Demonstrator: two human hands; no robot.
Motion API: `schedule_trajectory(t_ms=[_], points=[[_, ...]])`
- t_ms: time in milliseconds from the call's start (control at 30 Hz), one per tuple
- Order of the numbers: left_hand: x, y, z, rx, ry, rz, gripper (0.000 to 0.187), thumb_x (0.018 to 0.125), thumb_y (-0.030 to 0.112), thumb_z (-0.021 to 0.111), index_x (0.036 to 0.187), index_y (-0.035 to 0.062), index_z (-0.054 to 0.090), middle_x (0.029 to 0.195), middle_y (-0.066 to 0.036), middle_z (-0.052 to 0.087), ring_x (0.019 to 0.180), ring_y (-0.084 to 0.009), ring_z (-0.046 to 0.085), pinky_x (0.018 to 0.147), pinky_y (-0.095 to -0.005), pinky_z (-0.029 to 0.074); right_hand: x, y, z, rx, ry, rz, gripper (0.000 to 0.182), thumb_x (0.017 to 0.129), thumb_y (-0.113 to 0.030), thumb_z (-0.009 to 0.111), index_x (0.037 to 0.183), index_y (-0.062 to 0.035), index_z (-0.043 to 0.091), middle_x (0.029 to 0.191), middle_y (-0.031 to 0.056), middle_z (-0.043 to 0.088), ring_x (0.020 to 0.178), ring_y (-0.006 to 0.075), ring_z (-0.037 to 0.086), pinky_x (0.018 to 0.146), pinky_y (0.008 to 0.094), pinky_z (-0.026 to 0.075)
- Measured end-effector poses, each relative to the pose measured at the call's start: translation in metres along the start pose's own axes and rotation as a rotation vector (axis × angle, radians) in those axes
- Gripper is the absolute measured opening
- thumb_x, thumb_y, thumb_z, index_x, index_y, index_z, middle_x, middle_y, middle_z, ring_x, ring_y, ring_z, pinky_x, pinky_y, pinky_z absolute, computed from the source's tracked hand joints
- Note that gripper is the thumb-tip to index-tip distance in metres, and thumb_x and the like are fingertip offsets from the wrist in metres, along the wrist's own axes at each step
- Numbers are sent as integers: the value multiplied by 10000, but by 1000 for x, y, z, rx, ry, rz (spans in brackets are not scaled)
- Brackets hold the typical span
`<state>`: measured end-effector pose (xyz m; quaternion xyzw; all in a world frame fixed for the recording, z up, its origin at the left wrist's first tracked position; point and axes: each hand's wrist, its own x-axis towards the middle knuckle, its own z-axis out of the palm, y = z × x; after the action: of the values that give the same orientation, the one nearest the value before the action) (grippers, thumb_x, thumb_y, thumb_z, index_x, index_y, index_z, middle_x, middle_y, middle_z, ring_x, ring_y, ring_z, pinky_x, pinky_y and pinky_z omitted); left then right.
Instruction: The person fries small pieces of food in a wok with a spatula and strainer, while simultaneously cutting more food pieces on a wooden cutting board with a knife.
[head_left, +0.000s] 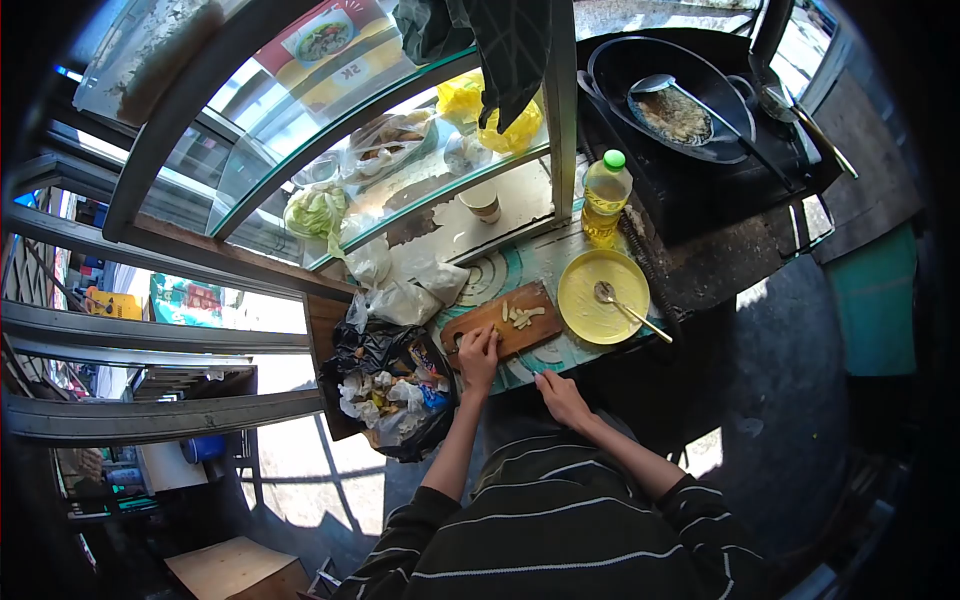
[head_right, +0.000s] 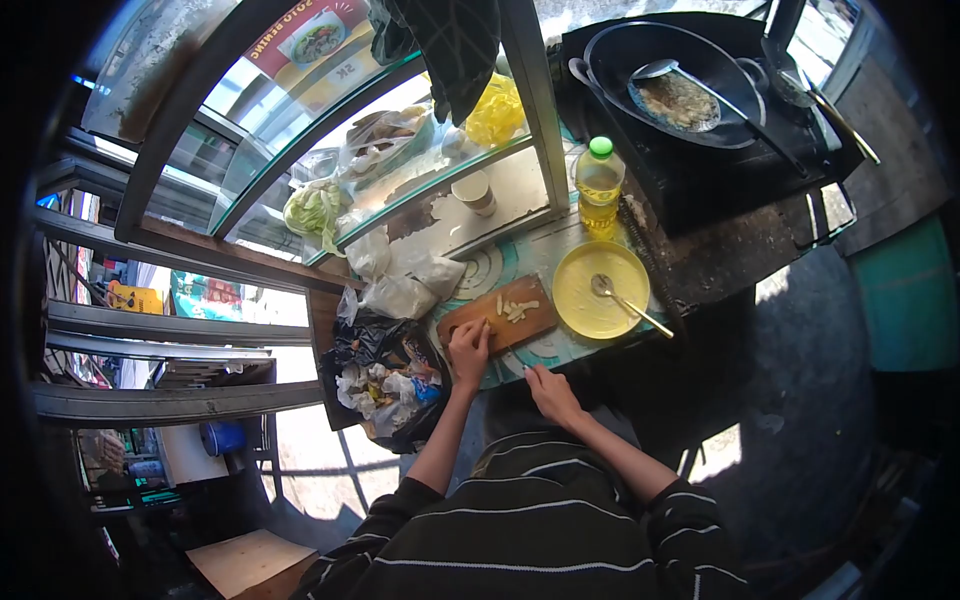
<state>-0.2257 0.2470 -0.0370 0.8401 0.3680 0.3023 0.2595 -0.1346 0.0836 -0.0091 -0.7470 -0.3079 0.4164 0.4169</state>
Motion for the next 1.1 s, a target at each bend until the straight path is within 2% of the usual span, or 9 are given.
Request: schedule_trajectory(t_ms=[33,267,333,533,867,967,1033,1067,1100], points=[[-1,0,2,-7,3,-65,192,767,119,625,930,19,647,813,-128,608,792,-287,563,713,-358,435,0,-1,-1,-12,-25,26,333,902,-293,410,891,24,511,728,262,555,754,429,548,628,449,408],[2,2,1,47,39,-24,156,761,123,628,876,23,661,772,-127,599,776,-276,554,698,-360,423,-4,-6,-3,-39,-30,50,315,902,-287,415,920,17,494,745,282,546,781,452,531,629,474,399],[2,3,1,55,47,-23,153,759,129,629,867,25,663,780,-123,602,797,-277,555,786,-386,413,-3,-11,-6,-68,-55,88,341,891,-330,408,916,-8,518,800,291,567,830,468,523,695,512,407],[-1,1,4,57,49,-61,150,756,143,636,864,45,667,794,-104,614,825,-274,560,950,-478,317,2,-29,-18,-166,-81,121,367,881,-340,410,885,0,549,844,289,571,850,458,531,736,506,417],[-4,4,5,15,52,-78,153,757,149,641,868,47,669,774,-109,613,785,-267,568,928,-468,341,16,-20,-12,-172,-146,102,385,880,-321,406,890,22,580,890,275,576,903,433,533,792,472,414],[0,2,4,22,65,-70,155,758,148,643,869,43,668,759,-109,613,766,-267,571,920,-469,347,20,-20,-12,-74,-174,141,376,877,-312,413,883,25,578,902,278,568,921,449,509,814,465,402],[-1,2,6,-8,76,-70,155,759,150,645,863,38,667,746,-112,613,753,-270,573,924,-473,346,18,-17,-14,-63,-192,153,379,882,-330,420,842,16,569,774,238,593,732,388,584,662,428,464],[-5,3,8,-12,69,-76,155,759,150,645,863,38,667,746,-112,613,753,-270,573,924,-473,346,14,-19,-18,-64,-192,162,379,882,-330,420,842,16,569,774,238,593,732,388,584,662,428,464],[-4,3,7,-8,67,-74,155,758,148,645,861,34,666,744,-113,613,750,-270,575,927,-473,345,12,-24,-21,20,-241,278,377,886,-343,418,824,2,554,695,184,571,606,310,564,556,379,451]])
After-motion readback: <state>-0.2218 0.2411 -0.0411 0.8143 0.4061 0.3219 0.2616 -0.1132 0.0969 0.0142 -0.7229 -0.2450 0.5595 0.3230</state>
